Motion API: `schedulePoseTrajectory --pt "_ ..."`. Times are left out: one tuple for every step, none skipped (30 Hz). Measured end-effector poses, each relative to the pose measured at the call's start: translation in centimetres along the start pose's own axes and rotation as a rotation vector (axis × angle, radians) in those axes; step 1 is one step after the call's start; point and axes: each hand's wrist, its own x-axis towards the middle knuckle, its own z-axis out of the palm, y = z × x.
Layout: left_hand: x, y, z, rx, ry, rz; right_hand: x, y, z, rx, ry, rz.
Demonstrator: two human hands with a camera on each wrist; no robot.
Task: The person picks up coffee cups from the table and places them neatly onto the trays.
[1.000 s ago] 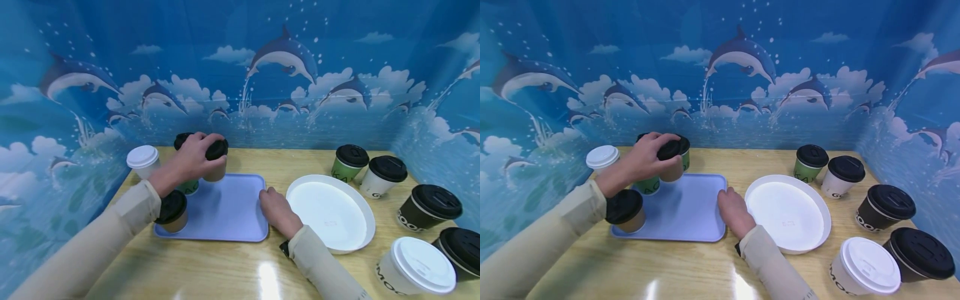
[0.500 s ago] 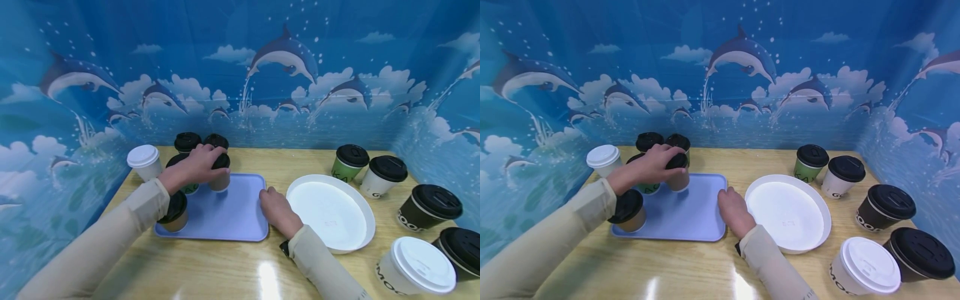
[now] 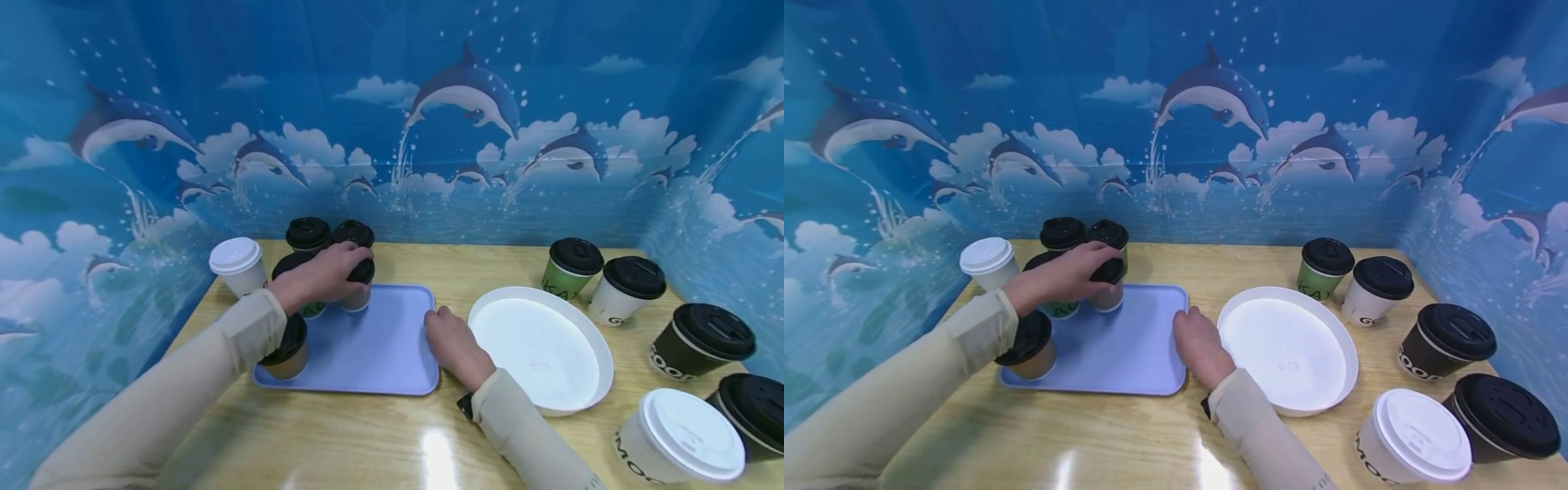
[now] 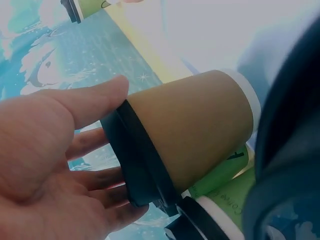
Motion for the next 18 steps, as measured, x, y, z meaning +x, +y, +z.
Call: schedulePoseTrajectory --pt "0.0 0.0 0.0 -0.001 -0.009 0.004 0.0 0.0 0.0 -0.003 0.003 -0.003" --pt "0.0 0.0 0.0 -0.003 -0.018 0.006 0.0 0.0 0.1 -0.004 0.005 -0.005" --pt "0.0 0.0 0.0 -0.005 -0.028 0.005 0.1 0.1 0.1 -0.005 0.006 -0.007" --pt "0.0 0.0 0.1 -0.004 -0.036 0.003 0.1 0.1 0.1 -0.005 0.006 -0.008" --pt "0.0 0.0 0.1 -0.003 -0.043 0.003 0.1 0.1 0.1 -0.004 0.006 -0.009" --pt "0.1 0.0 0.2 -0.001 -0.047 0.002 0.1 0.1 0.1 -0.004 0.007 -0.009" --pt "0.1 0.0 0.3 0.005 -0.051 0.000 0.1 0.1 0.2 -0.003 0.008 -0.009" --pt "0.2 0.0 0.4 0.007 -0.052 -0.002 0.1 0.1 0.2 -0.001 0.006 -0.007" --pt "0.2 -0.1 0.5 0.013 -0.053 0.000 0.1 0.1 0.2 -0.001 0.005 -0.006" --pt "0.3 -0.1 0.6 0.019 -0.056 0.003 0.2 0.1 0.2 0.000 0.005 -0.005" --pt "0.3 -0.2 0.7 0.024 -0.058 0.009 0.2 0.1 0.2 0.000 0.005 -0.006" --pt "0.4 -0.3 0.8 0.027 -0.062 0.010 0.2 0.1 0.2 0.000 0.005 -0.007" --pt "0.5 -0.3 0.9 0.033 -0.066 0.012 0.2 0.1 0.3 0.000 0.002 -0.007" --pt "0.5 -0.4 1.0 0.037 -0.070 0.014 0.2 0.1 0.2 0.001 -0.001 -0.005" --pt "0.6 -0.5 1.1 0.042 -0.073 0.015 0.2 0.1 0.2 0.003 -0.004 -0.004" --pt "0.7 -0.5 1.2 0.045 -0.076 0.014 0.2 0.1 0.2 0.003 -0.007 -0.002" --pt "0.8 -0.6 1.2 0.045 -0.078 0.011 0.2 0.1 0.2 0.003 -0.009 0.000" --pt "0.8 -0.6 1.2 0.044 -0.081 0.003 0.2 0.2 0.1 0.003 -0.009 0.003"
